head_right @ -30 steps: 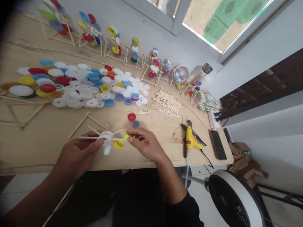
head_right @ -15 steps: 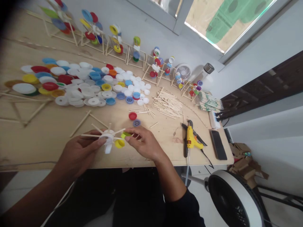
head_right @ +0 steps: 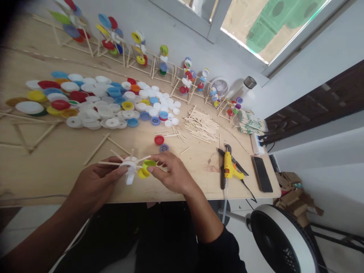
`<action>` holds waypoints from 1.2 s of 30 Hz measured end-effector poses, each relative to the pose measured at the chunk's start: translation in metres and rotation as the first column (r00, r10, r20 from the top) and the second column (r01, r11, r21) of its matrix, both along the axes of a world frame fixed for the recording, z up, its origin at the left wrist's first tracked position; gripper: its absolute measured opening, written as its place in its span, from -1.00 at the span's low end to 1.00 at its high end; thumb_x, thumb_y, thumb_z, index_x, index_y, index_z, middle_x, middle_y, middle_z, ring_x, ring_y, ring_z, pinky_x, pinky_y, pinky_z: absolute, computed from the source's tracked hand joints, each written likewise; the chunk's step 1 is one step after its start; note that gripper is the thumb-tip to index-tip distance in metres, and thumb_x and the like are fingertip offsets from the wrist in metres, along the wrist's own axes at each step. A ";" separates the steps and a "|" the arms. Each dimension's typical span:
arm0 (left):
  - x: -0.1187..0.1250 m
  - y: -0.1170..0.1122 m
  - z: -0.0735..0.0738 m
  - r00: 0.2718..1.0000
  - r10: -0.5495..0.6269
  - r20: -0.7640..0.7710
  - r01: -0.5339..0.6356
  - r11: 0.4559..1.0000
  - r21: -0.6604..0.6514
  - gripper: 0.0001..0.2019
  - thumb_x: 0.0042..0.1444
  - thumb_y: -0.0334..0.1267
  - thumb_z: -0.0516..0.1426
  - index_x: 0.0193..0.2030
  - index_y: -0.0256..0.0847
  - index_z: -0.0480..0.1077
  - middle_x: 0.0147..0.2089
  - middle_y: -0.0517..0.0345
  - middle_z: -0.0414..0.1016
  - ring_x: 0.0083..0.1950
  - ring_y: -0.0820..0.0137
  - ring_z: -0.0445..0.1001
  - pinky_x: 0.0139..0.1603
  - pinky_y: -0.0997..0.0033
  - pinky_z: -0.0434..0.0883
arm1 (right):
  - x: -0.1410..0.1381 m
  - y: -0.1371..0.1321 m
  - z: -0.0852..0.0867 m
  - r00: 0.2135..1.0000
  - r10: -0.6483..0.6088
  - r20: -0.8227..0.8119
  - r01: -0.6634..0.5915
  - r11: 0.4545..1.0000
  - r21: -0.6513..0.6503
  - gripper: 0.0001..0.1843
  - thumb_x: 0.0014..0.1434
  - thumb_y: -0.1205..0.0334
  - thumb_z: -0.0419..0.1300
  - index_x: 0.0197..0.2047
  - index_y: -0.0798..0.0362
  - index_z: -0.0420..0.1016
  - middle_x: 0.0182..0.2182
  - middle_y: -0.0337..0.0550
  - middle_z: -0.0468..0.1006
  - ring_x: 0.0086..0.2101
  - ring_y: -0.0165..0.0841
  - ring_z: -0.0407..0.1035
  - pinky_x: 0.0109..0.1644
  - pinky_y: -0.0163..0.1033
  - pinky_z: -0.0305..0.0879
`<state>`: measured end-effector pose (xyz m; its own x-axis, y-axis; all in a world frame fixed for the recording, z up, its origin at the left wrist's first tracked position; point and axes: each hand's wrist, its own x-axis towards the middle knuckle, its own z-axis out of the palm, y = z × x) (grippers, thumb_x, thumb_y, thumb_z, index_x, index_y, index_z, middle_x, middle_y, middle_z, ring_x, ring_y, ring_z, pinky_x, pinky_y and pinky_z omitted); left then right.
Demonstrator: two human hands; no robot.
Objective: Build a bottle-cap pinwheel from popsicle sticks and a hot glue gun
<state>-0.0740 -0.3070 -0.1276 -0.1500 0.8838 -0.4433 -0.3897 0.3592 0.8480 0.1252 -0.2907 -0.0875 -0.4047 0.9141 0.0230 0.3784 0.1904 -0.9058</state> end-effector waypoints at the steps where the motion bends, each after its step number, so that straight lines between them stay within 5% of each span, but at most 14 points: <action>1: 0.000 0.000 0.000 1.000 0.008 -0.004 -0.008 1.000 0.000 -0.54 -0.61 -0.03 0.52 -0.52 -0.21 0.56 -0.33 0.16 0.58 -0.33 0.40 0.50 -0.31 0.47 0.47 | 0.000 0.000 0.000 1.000 0.005 0.004 -0.005 1.000 0.002 -0.78 0.27 0.18 0.27 -0.01 -0.06 0.58 -0.20 -0.20 0.53 -0.20 -0.34 0.43 -0.09 -0.20 0.39; 14: 0.001 0.000 0.002 1.000 0.021 -0.012 -0.021 1.000 -0.008 -0.54 -0.68 -0.03 0.52 -0.56 -0.19 0.57 -0.31 0.16 0.58 -0.33 0.41 0.49 -0.32 0.48 0.49 | 0.000 0.000 0.001 0.996 0.078 0.036 -0.079 0.996 0.029 -0.83 0.32 0.21 0.22 -0.06 -0.01 0.59 -0.19 -0.15 0.55 -0.15 -0.32 0.41 0.01 -0.16 0.35; 22: -0.003 0.003 0.003 0.999 0.041 0.004 -0.041 0.997 -0.059 -0.52 -0.73 -0.01 0.53 -0.62 -0.19 0.54 -0.20 0.06 0.65 -0.25 0.35 0.55 -0.28 0.47 0.51 | 0.015 0.002 0.009 0.997 -0.051 -0.056 0.051 0.999 -0.001 -0.64 0.28 0.11 0.27 0.13 -0.04 0.54 -0.05 -0.09 0.60 -0.09 -0.30 0.46 0.04 -0.12 0.37; 26: -0.010 0.002 0.005 0.988 -0.142 -0.064 0.140 0.989 -0.040 -0.55 -0.64 0.00 0.53 -0.57 -0.19 0.57 -0.15 -0.02 0.68 -0.25 0.25 0.59 -0.30 0.40 0.52 | 0.015 0.003 0.015 0.995 -0.068 -0.069 0.066 0.997 -0.034 -0.72 0.27 0.07 0.28 0.00 -0.03 0.60 -0.05 -0.10 0.63 -0.06 -0.28 0.49 0.06 -0.12 0.38; 31: -0.012 0.003 0.014 0.901 -0.380 -0.207 0.398 0.916 0.051 -0.59 -0.46 -0.04 0.50 -0.38 -0.09 0.65 -0.28 0.03 0.71 -0.33 0.16 0.61 -0.35 0.32 0.52 | 0.003 -0.004 0.015 0.998 0.017 -0.055 -0.022 0.996 -0.089 -0.69 0.20 -0.01 0.33 -0.08 -0.01 0.62 -0.12 -0.13 0.64 -0.06 -0.27 0.50 0.10 -0.12 0.37; 36: -0.010 0.009 0.022 0.868 -0.407 -0.285 0.448 0.889 0.094 -0.62 -0.43 -0.06 0.49 -0.38 -0.07 0.61 -0.40 0.09 0.67 -0.34 0.19 0.60 -0.40 0.41 0.47 | -0.004 -0.012 0.011 0.998 0.008 -0.056 -0.018 0.982 -0.188 -0.65 0.14 -0.07 0.38 -0.15 0.03 0.62 -0.23 -0.16 0.63 -0.19 -0.29 0.49 0.01 -0.15 0.38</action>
<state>-0.0835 -0.2981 -0.1052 0.1704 0.9395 -0.2970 0.0056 0.3005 0.9538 0.1211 -0.3022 -0.0768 -0.4193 0.8989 -0.1270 0.3261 0.0186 -0.9452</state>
